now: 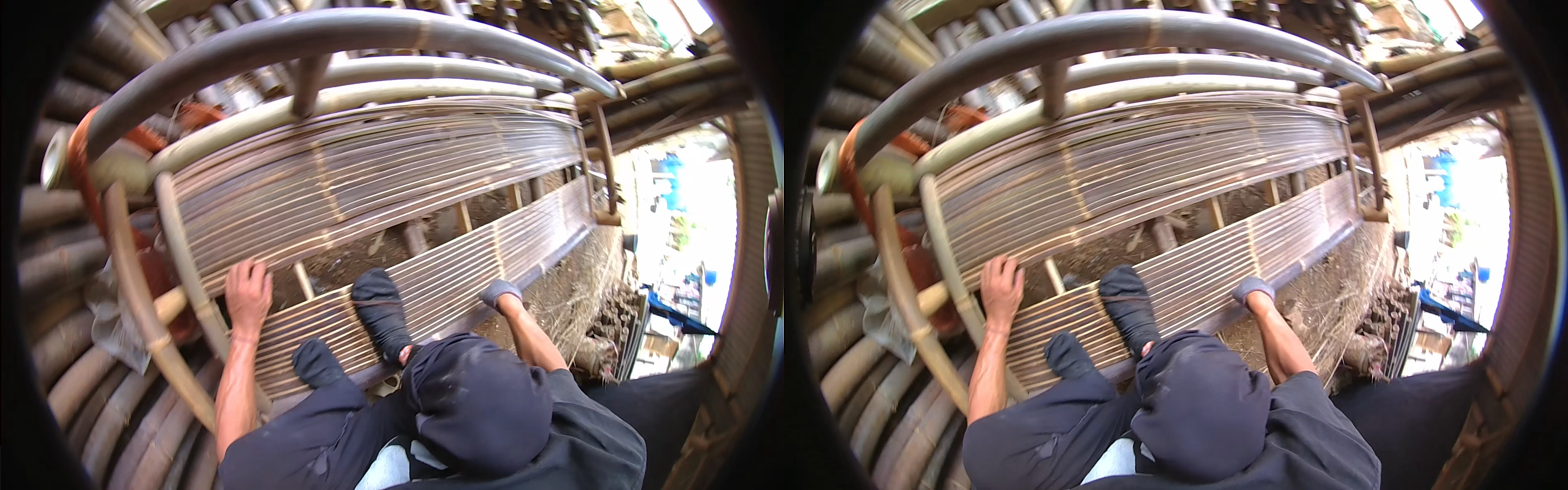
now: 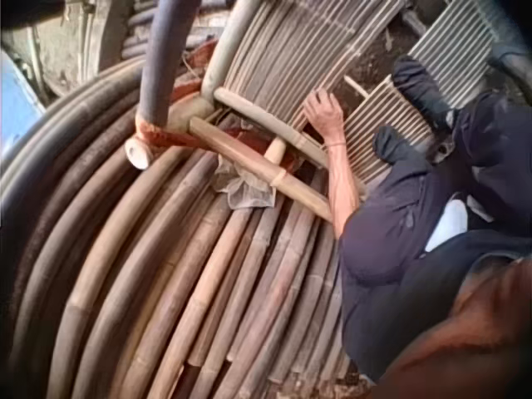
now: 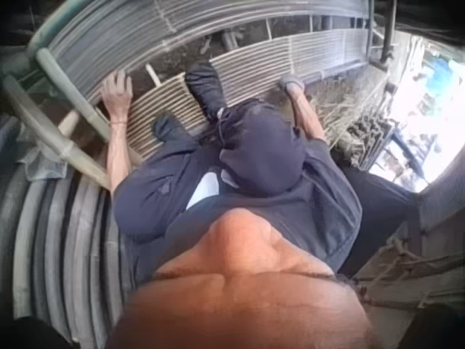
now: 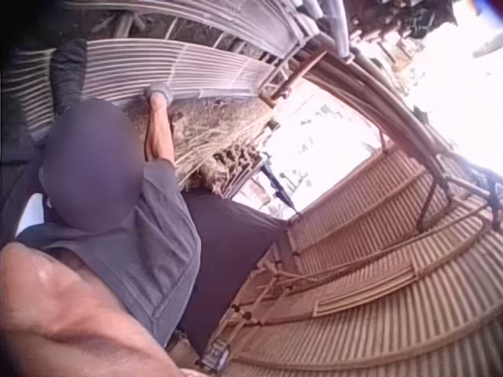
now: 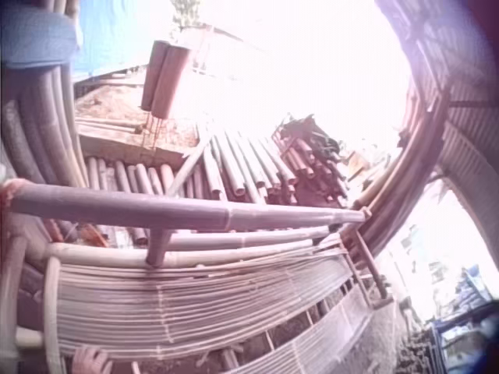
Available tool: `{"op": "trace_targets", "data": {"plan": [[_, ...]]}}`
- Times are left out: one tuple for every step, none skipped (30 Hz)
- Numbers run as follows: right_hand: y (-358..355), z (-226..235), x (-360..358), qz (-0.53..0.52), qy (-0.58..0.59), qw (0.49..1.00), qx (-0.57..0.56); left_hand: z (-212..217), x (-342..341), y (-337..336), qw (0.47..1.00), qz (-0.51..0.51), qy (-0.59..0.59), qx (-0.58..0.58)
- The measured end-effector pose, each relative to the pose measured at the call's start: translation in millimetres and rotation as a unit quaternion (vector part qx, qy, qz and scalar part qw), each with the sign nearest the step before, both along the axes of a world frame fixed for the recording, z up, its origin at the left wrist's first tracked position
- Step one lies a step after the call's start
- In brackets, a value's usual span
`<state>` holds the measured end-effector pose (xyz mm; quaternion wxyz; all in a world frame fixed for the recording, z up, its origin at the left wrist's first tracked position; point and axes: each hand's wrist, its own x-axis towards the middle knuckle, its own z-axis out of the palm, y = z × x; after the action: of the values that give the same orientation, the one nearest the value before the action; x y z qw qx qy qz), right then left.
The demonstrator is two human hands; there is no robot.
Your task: The person sits cross-legged and weaves thin bamboo strips into a large circular bamboo frame. They repeatedly insert strips through the frame's ribs and use a small wooden mallet to tap them into place, working methodically around the structure.
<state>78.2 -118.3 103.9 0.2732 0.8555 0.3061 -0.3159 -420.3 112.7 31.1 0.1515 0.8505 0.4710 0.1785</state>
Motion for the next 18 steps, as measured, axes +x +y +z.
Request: {"op": "trace_targets", "data": {"plan": [[-6.2,7.0,7.5,0.057,-0.106,0.987,-0.103,-1.3,-1.2,0.3,1.0,-0.021,-0.001,0.005],[0.5,9.4,12.2,0.052,-0.133,0.986,-0.09,-1.5,-1.9,-0.6,1.0,-0.014,0.001,0.0],[6.6,15.4,8.3,-0.027,-0.119,0.983,0.137,-2.0,-2.5,-2.0,1.0,-0.013,-0.007,0.001],[26.7,14.7,2.9,0.105,-0.072,0.969,0.21,-2.5,-2.1,-3.3,1.0,-0.004,-0.001,-0.004],[53.7,5.5,-11.5,0.228,-0.156,0.863,0.423,-3.3,-1.3,-3.4,1.0,0.001,-0.005,-0.003],[77.7,1.2,-23.0,0.276,-0.095,0.821,0.492,-3.8,-0.4,-3.8,1.0,0.003,0.002,-0.021],[108.6,-7.6,-31.6,0.337,-0.101,0.799,0.488,-4.2,0.3,-3.0,1.0,-0.004,-0.003,-0.012],[131.5,-12.6,-38.9,0.339,-0.073,0.797,0.495,-4.6,0.9,-2.8,1.0,-0.01,0.002,-0.017],[150.8,-16.7,-43.5,0.371,-0.032,0.791,0.485,-4.7,0.7,-1.5,1.0,-0.01,0.002,-0.018],[165.8,-18.7,-44.9,0.361,-0.05,0.813,0.453,-5.0,0.6,-1.1,1.0,-0.011,0.007,-0.023],[177.1,-21.6,-47.8,0.365,-0.054,0.831,0.417,-4.9,-0.5,-0.9,1.0,-0.008,0.008,-0.026],[181.7,-21.7,-49.3,0.358,-0.067,0.853,0.375,-4.9,-1.2,-0.8,0.999,-0.013,0.011,-0.034],[182.8,-19.8,-49.0,0.378,-0.051,0.846,0.372,-4.6,-2.4,-0.9,0.999,-0.016,0.007,-0.033],[181.1,-16.9,-47.8,0.397,-0.048,0.841,0.365,-4.6,-3.0,-1.3,0.999,-0.019,-0.001,-0.034],[177.9,-12.9,-46.6,0.42,-0.052,0.827,0.37,-4.5,-3.7,-2.2,0.999,-0.018,-0.004,-0.047],[174.5,-8.8,-45.7,0.429,-0.058,0.828,0.355,-4.3,-4.5,-3.5,0.999,-0.017,-0.015,-0.036],[172.6,-4.6,-44.4,0.433,-0.042,0.836,0.335,-3.9,-5.6,-4.6,0.999,-0.015,-0.018,-0.039],[171.9,-0.7,-42.9,0.436,-0.033,0.835,0.334,-3.6,-5.6,-5.8,0.999,-0.015,-0.022,-0.044]]}}
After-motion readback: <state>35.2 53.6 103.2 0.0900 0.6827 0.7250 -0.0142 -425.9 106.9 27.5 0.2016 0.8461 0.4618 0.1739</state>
